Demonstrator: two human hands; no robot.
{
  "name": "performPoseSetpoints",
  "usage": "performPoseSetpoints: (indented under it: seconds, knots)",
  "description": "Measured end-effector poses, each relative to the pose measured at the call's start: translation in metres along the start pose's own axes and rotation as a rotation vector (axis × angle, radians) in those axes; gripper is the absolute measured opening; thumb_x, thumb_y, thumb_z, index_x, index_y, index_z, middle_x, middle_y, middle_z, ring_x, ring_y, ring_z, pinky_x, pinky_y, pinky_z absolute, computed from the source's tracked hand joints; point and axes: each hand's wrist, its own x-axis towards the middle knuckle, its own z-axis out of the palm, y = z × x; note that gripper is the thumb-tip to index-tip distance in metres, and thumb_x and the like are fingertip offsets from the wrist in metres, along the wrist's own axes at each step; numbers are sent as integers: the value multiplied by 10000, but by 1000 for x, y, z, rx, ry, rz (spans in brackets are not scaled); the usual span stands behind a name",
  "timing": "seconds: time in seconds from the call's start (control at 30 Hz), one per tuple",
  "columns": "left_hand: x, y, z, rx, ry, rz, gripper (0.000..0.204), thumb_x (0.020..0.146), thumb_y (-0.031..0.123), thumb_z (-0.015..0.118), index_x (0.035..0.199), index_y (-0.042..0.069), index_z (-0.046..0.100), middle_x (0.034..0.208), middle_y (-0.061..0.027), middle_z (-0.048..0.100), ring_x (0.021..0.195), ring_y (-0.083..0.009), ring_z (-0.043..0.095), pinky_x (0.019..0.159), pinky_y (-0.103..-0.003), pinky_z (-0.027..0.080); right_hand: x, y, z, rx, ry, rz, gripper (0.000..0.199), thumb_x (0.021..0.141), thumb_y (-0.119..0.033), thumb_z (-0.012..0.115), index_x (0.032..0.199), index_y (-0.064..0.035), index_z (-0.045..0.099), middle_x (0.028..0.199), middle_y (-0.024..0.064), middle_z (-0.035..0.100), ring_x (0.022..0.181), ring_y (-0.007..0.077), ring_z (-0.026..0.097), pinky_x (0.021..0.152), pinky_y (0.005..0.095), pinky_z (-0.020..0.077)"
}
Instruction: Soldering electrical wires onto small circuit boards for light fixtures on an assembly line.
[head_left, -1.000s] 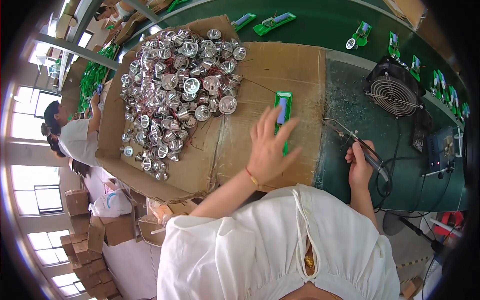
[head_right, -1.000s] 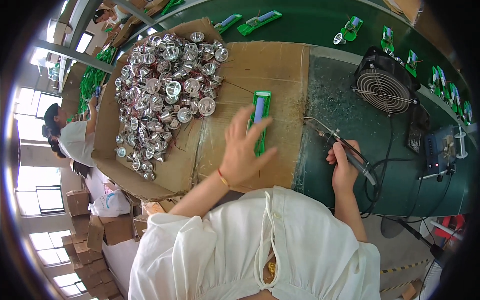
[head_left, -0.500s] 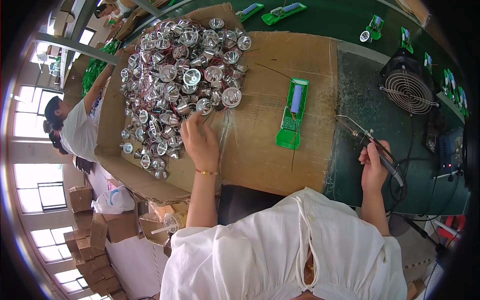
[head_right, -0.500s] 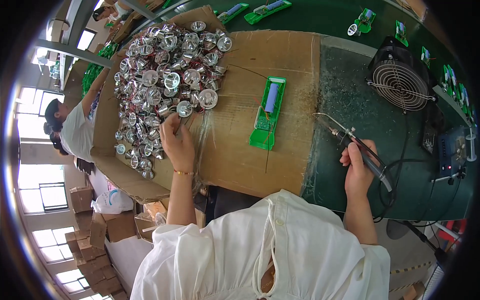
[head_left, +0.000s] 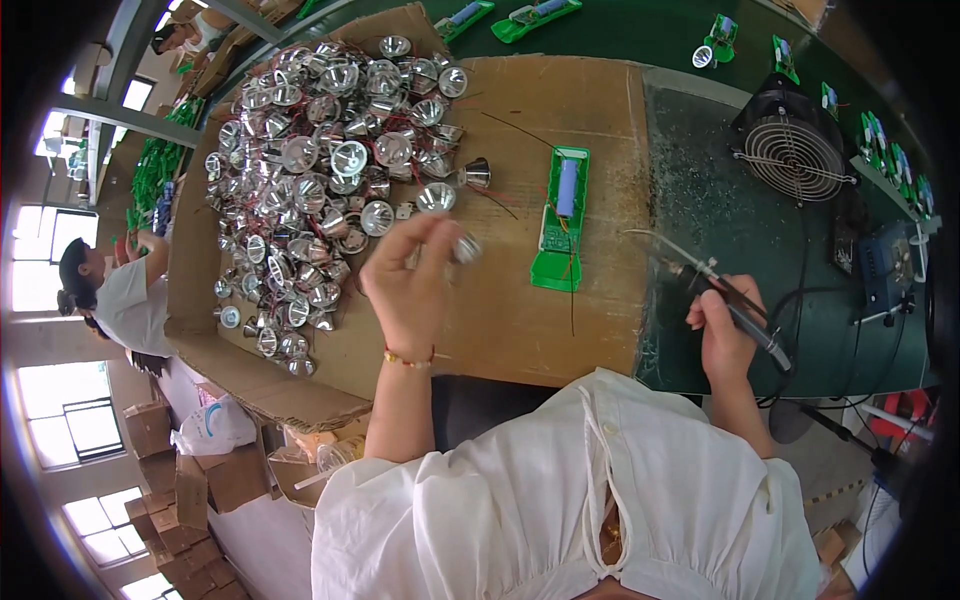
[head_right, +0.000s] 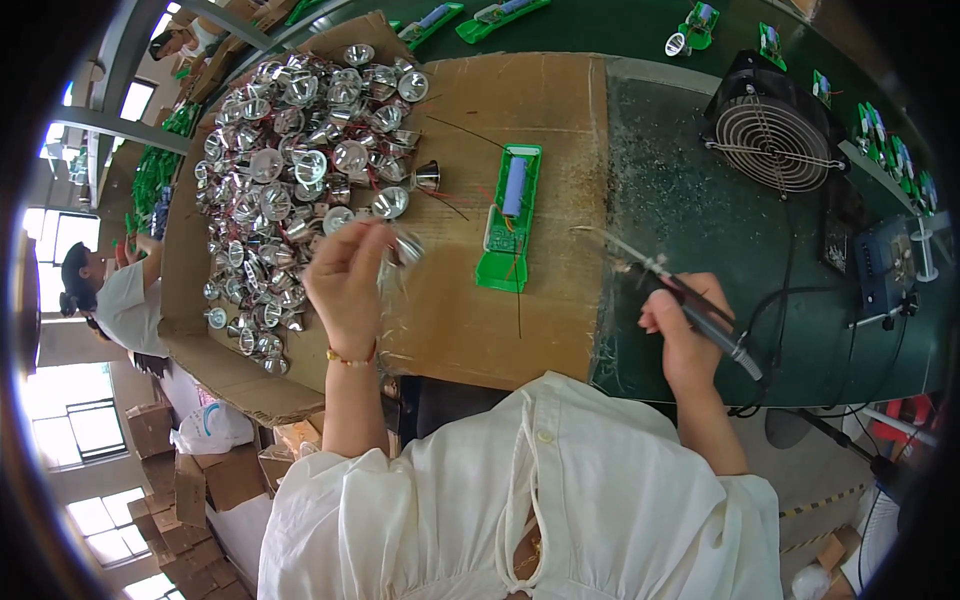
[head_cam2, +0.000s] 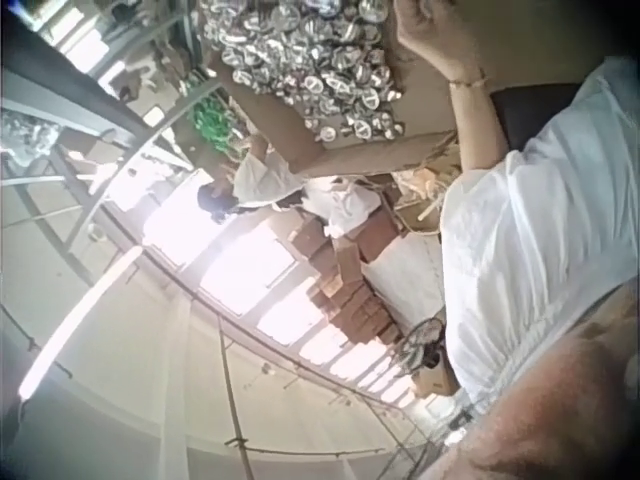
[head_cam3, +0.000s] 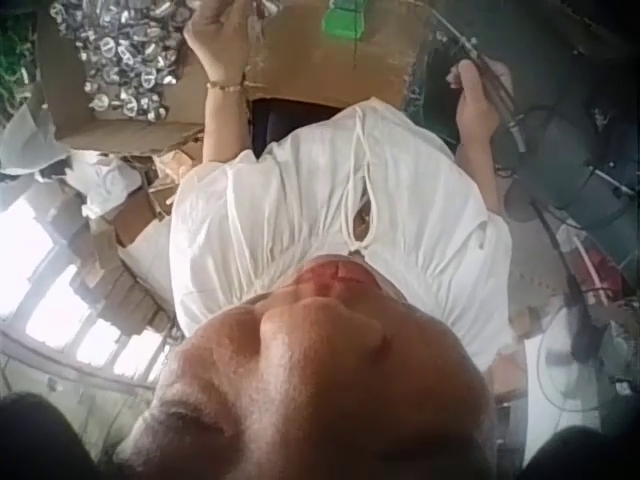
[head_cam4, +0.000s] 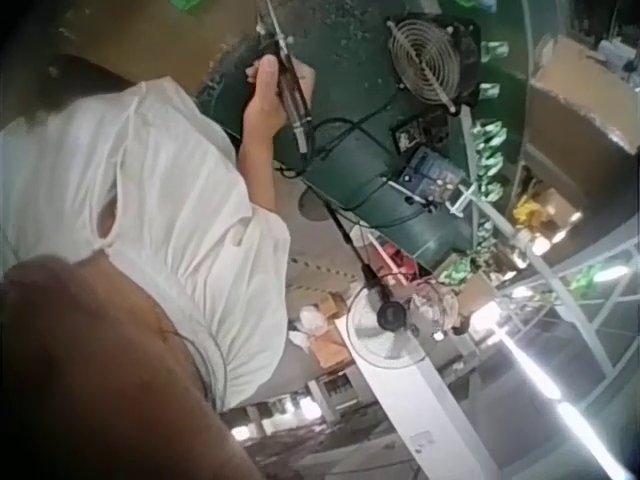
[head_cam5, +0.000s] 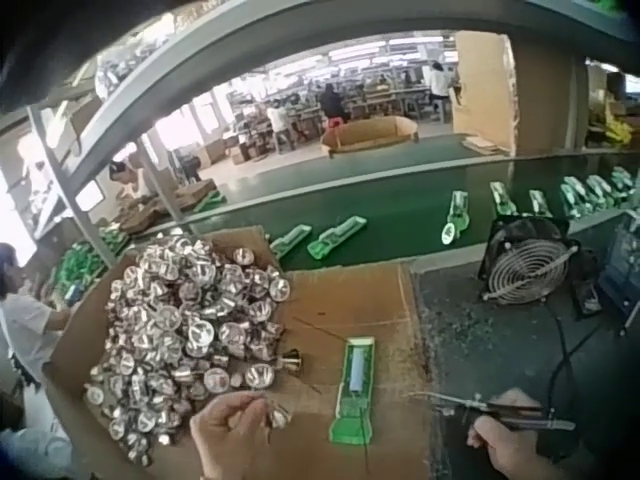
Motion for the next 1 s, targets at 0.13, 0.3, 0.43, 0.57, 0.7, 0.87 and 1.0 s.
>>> performPoseSetpoints:
  seconds: [0.13,0.3,0.43,0.57,0.7,0.87,1.0]
  knots:
    - [-27,-31,14,231,-251,-16,115,736,116,670,793,17,666,694,-85,629,635,-163,588,586,-271,457,-13,-3,25,-154,-305,-203,160,749,6,612,859,29,498,763,101,560,591,113,558,533,201,446]
    - [-26,-30,35,264,-366,29,79,731,90,687,738,15,665,672,-24,520,584,-84,460,519,-229,362,-12,7,39,-219,-232,-250,150,752,-22,639,834,17,519,681,64,559,536,69,491,472,203,381]
    - [-21,-34,38,187,-372,-79,85,717,79,689,706,2,657,707,-23,516,593,-83,470,521,-222,364,-11,7,46,-201,-172,-203,150,756,-46,645,799,9,512,628,42,542,523,59,479,469,208,382]
    - [-22,-40,40,250,-358,1,75,691,67,688,687,2,652,716,-23,511,598,-80,473,518,-221,366,-9,10,46,-265,-196,-204,159,757,-66,652,793,4,514,632,37,544,526,53,471,474,208,381]
    - [-21,-37,42,295,-361,-9,87,685,70,688,672,-1,640,714,-23,516,596,-79,478,522,-222,375,-9,12,49,-285,-211,-182,157,769,-60,631,806,10,495,660,61,539,539,77,497,488,215,409]
    - [-20,-41,43,282,-342,-8,102,654,98,681,637,11,632,688,-69,526,553,-160,501,486,-267,380,-11,9,54,-276,-172,-172,168,760,-77,657,791,3,513,640,33,556,532,49,478,485,201,388]
    - [-20,-41,43,275,-333,-9,101,655,100,677,636,11,633,686,-73,527,530,-157,496,481,-270,379,-14,5,55,-183,-119,-133,169,776,-63,636,825,12,492,647,62,565,536,69,515,485,204,409]
